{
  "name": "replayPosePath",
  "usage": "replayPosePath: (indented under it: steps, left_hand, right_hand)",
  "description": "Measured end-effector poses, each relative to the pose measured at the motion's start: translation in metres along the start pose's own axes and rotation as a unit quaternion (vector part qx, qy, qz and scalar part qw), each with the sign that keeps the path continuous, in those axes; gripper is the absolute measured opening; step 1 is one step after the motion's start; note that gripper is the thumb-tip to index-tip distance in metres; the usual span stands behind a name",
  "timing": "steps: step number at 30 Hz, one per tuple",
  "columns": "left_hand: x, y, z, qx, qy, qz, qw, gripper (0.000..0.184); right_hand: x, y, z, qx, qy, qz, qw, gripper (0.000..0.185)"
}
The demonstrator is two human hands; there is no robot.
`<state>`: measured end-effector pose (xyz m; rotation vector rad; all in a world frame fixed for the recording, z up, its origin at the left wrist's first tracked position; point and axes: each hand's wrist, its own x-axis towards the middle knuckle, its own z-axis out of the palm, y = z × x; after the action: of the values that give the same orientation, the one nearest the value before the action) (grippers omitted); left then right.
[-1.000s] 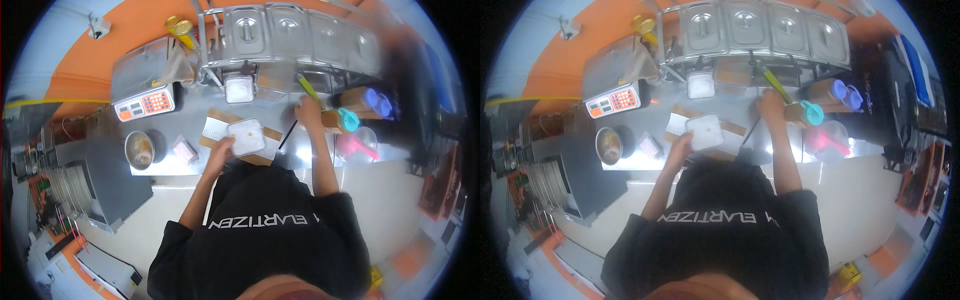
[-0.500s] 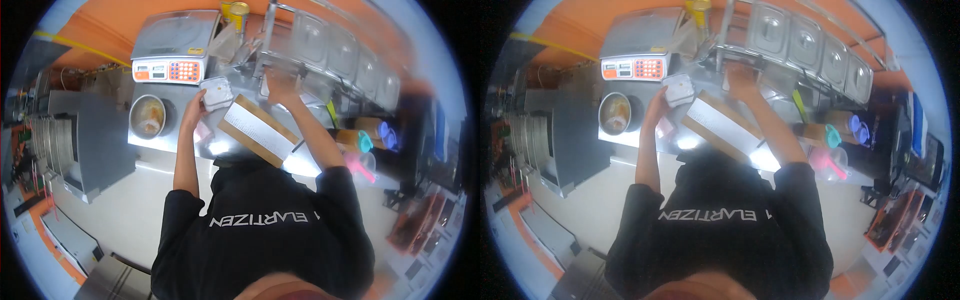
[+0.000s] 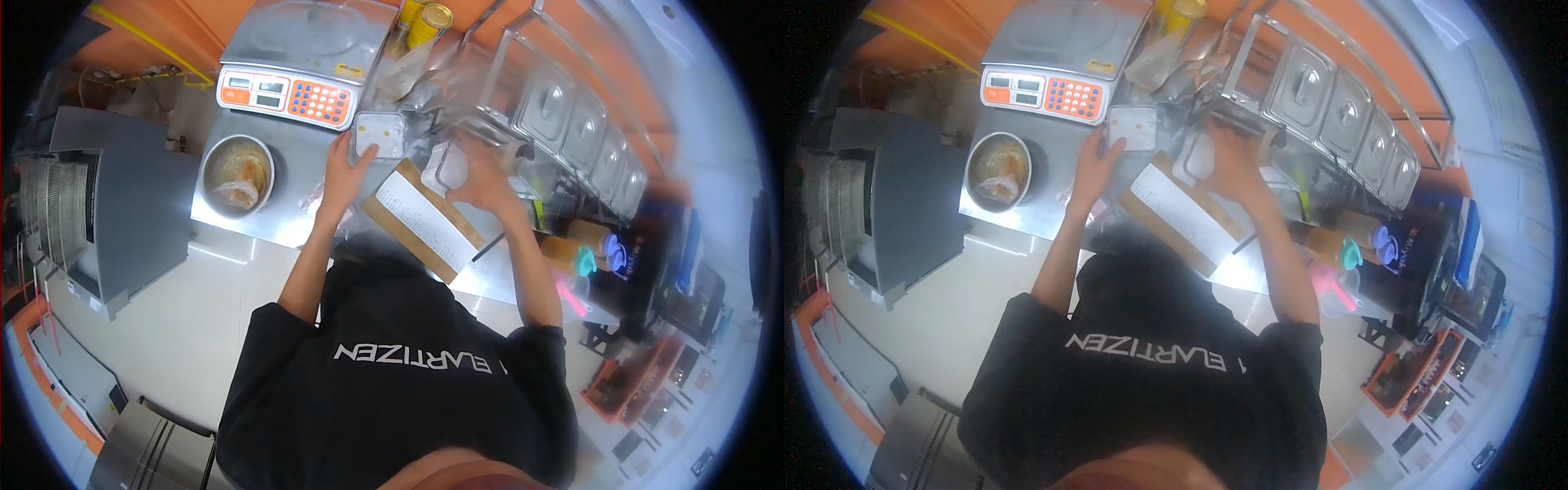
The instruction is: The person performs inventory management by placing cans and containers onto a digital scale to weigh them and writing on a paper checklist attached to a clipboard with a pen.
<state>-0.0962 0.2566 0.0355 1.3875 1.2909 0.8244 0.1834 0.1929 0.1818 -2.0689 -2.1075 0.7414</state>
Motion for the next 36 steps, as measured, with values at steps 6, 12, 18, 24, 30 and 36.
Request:
replayPosePath:
  steps: [6, 12, 18, 24, 30, 36]
  left_hand:
    - [-0.052, 0.132, -0.031, 0.022, -0.211, 0.157, 0.965, 0.122]
    - [-0.036, 0.156, -0.044, -0.034, -0.198, 0.172, 0.965, 0.118]
    - [-0.022, 0.139, -0.068, -0.030, -0.141, 0.191, 0.971, 0.115]
    - [0.044, 0.117, -0.090, -0.078, -0.001, 0.165, 0.983, 0.111]
    - [0.169, 0.103, -0.097, 0.029, 0.240, 0.223, 0.945, 0.105]
    - [0.197, 0.102, -0.092, 0.164, 0.297, 0.211, 0.917, 0.104]
  right_hand:
    - [-0.015, -0.074, -0.065, 0.059, -0.051, -0.043, 0.996, 0.111]
    - [0.000, -0.118, -0.089, 0.076, -0.056, -0.121, 0.988, 0.111]
    - [0.026, -0.136, -0.125, 0.111, -0.076, -0.140, 0.981, 0.113]
    - [0.089, -0.138, -0.147, 0.267, 0.028, -0.108, 0.957, 0.122]
    - [0.196, -0.147, -0.139, 0.225, 0.062, -0.132, 0.963, 0.115]
    - [0.286, -0.190, -0.111, -0.033, 0.046, -0.152, 0.987, 0.100]
